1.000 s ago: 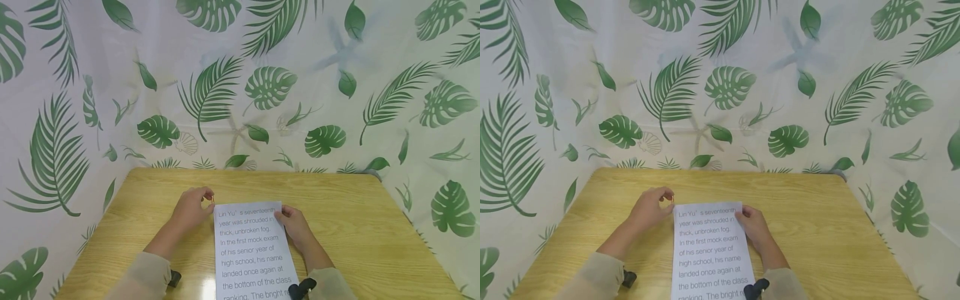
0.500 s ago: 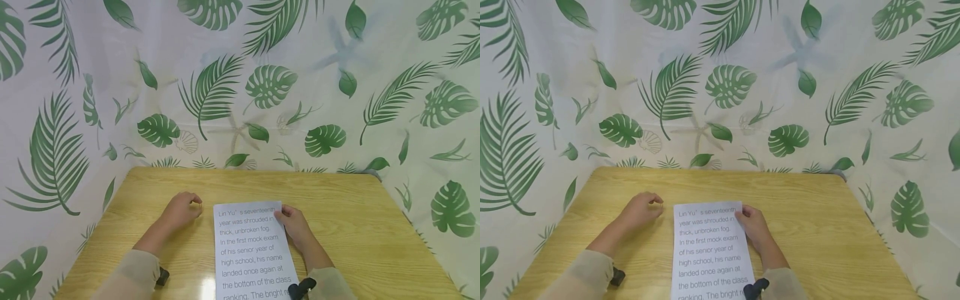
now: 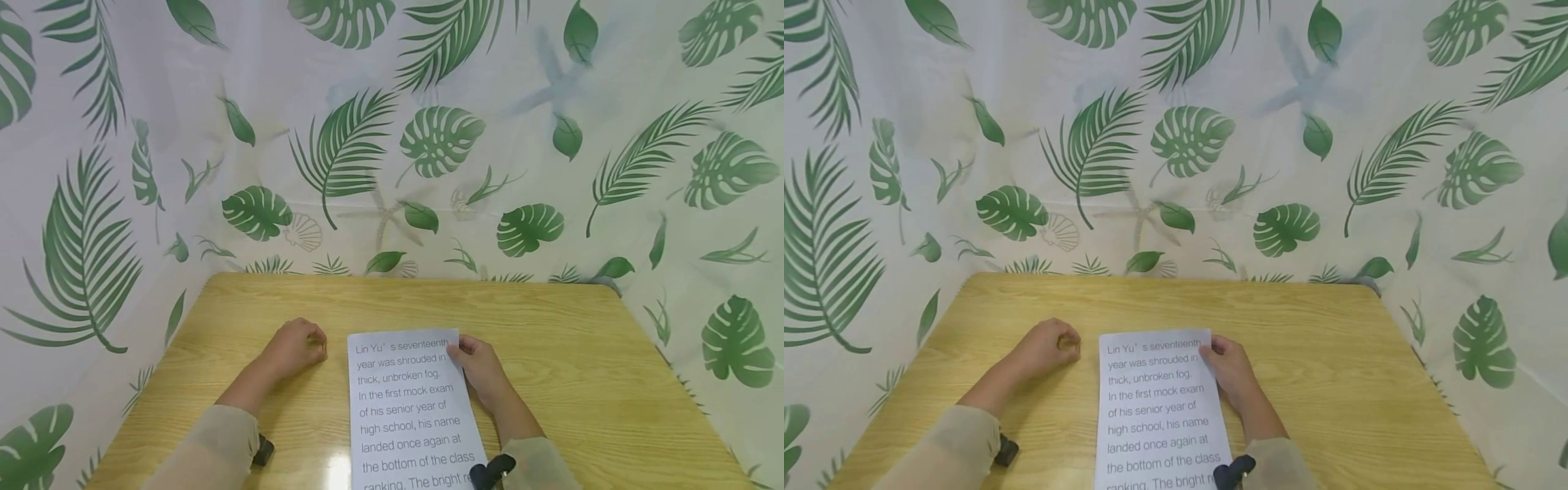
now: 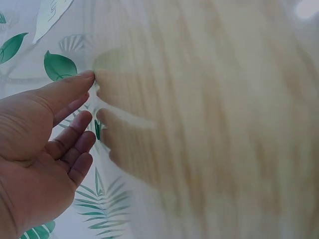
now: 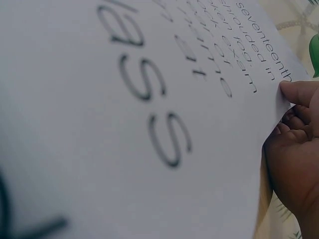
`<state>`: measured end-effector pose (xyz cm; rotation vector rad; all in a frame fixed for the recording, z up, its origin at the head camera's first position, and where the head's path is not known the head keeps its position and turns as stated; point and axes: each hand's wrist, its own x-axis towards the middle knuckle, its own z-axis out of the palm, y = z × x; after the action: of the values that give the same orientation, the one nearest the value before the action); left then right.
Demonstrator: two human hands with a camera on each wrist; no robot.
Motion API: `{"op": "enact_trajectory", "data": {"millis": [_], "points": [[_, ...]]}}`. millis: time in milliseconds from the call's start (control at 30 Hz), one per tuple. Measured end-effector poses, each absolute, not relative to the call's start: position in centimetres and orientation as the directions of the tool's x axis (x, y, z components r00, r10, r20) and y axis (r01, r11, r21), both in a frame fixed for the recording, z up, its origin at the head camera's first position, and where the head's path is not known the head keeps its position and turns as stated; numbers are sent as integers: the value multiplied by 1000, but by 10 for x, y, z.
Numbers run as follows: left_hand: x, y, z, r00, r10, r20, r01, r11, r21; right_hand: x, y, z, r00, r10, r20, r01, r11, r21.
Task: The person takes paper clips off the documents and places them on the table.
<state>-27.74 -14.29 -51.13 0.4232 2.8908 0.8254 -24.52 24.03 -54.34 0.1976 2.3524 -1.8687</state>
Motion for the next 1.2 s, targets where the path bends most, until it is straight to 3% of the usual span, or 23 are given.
{"op": "enact_trajectory", "data": {"millis": [700, 900, 1200], "points": [[-275, -144, -502, -962, 272, -33, 205, 793, 573, -244, 240, -539, -982, 18, -187, 185, 252, -950], [-267, -144, -489, -973, 227, 24, 189, 742, 643, -244, 244, -541, -983, 20, -182, 181, 266, -947], [-243, -155, -486, -979, 198, 42, 177, 738, 651, -250, 240, -535, -976, 20, -216, 215, 212, -953]]}}
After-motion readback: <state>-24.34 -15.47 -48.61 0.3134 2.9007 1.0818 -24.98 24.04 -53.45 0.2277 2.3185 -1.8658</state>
